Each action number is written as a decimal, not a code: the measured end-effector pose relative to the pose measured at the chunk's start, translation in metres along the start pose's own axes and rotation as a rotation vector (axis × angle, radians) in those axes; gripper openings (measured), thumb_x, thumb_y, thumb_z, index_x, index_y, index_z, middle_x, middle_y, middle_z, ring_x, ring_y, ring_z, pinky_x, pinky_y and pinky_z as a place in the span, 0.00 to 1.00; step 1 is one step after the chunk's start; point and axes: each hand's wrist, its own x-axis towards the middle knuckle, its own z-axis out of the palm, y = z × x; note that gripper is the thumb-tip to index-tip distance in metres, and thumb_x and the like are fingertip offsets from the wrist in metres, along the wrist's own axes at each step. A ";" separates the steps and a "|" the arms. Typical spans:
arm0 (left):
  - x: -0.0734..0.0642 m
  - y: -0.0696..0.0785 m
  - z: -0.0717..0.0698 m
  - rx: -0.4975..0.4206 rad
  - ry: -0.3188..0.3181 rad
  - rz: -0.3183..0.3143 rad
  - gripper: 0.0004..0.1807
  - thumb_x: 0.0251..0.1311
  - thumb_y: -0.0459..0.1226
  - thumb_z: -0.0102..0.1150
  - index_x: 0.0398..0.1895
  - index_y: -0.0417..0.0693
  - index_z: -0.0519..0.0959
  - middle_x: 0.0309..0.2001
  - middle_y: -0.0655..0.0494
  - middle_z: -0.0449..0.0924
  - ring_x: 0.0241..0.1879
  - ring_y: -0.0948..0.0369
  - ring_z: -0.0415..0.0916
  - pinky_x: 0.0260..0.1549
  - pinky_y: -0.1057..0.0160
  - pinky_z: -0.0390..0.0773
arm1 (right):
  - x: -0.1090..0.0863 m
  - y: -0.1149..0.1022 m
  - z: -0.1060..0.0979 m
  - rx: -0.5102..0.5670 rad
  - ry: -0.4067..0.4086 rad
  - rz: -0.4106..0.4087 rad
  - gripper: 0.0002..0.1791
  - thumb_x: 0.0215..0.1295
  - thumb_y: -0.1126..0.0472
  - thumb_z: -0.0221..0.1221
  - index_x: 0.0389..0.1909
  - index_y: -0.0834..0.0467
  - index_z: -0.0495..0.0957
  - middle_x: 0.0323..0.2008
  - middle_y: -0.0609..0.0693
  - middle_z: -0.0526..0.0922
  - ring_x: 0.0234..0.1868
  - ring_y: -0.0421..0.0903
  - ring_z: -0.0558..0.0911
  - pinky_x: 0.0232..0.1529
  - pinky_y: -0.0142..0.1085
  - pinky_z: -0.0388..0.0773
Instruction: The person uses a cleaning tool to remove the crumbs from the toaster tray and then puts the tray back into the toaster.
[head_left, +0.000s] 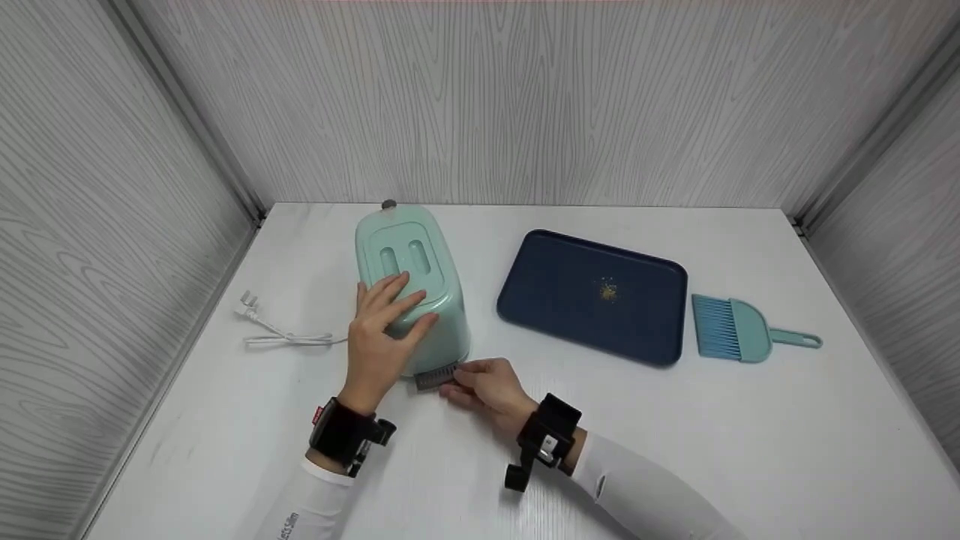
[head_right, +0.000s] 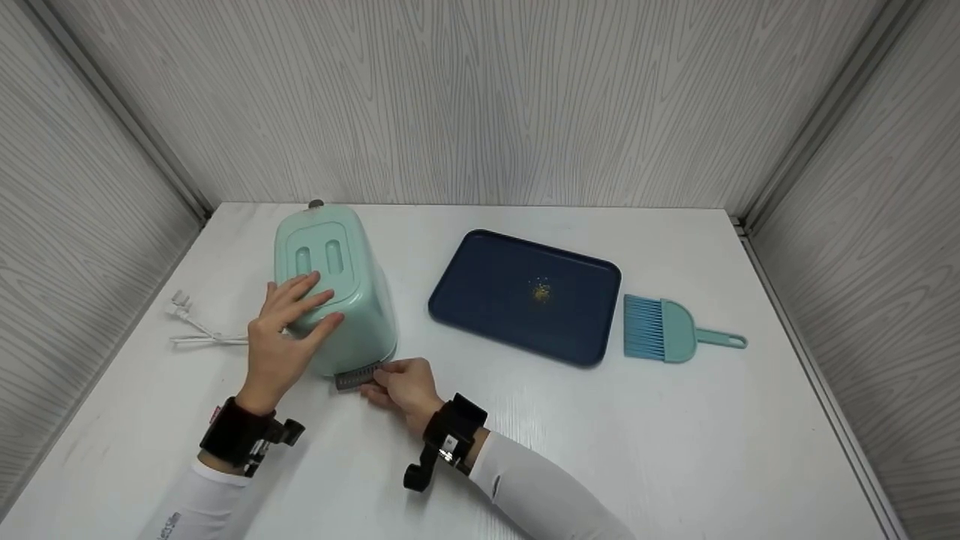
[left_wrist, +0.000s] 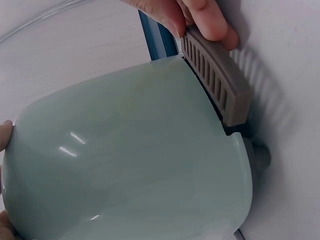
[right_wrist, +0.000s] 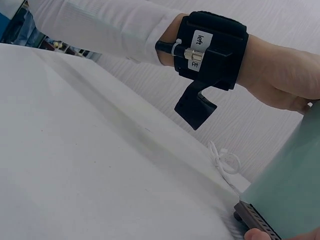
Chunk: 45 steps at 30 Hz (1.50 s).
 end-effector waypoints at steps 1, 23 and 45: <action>0.000 0.000 0.000 -0.003 0.000 0.001 0.21 0.57 0.40 0.79 0.53 0.43 0.89 0.66 0.42 0.82 0.72 0.44 0.73 0.84 0.32 0.50 | 0.000 -0.001 0.000 0.003 -0.001 0.000 0.19 0.77 0.70 0.56 0.63 0.76 0.76 0.40 0.60 0.92 0.39 0.41 0.92 0.45 0.28 0.90; 0.002 0.003 -0.001 0.039 -0.010 -0.011 0.20 0.58 0.42 0.79 0.52 0.44 0.90 0.65 0.42 0.84 0.71 0.44 0.75 0.82 0.28 0.51 | 0.004 -0.002 0.003 0.000 0.034 -0.002 0.14 0.76 0.71 0.56 0.56 0.75 0.81 0.33 0.55 0.91 0.35 0.41 0.91 0.43 0.29 0.90; 0.001 0.003 -0.001 0.047 -0.002 -0.003 0.20 0.57 0.42 0.79 0.52 0.45 0.90 0.65 0.43 0.84 0.71 0.45 0.76 0.81 0.27 0.52 | 0.008 -0.003 0.012 -0.023 0.099 -0.001 0.09 0.76 0.71 0.56 0.48 0.72 0.83 0.38 0.61 0.92 0.35 0.41 0.92 0.45 0.31 0.91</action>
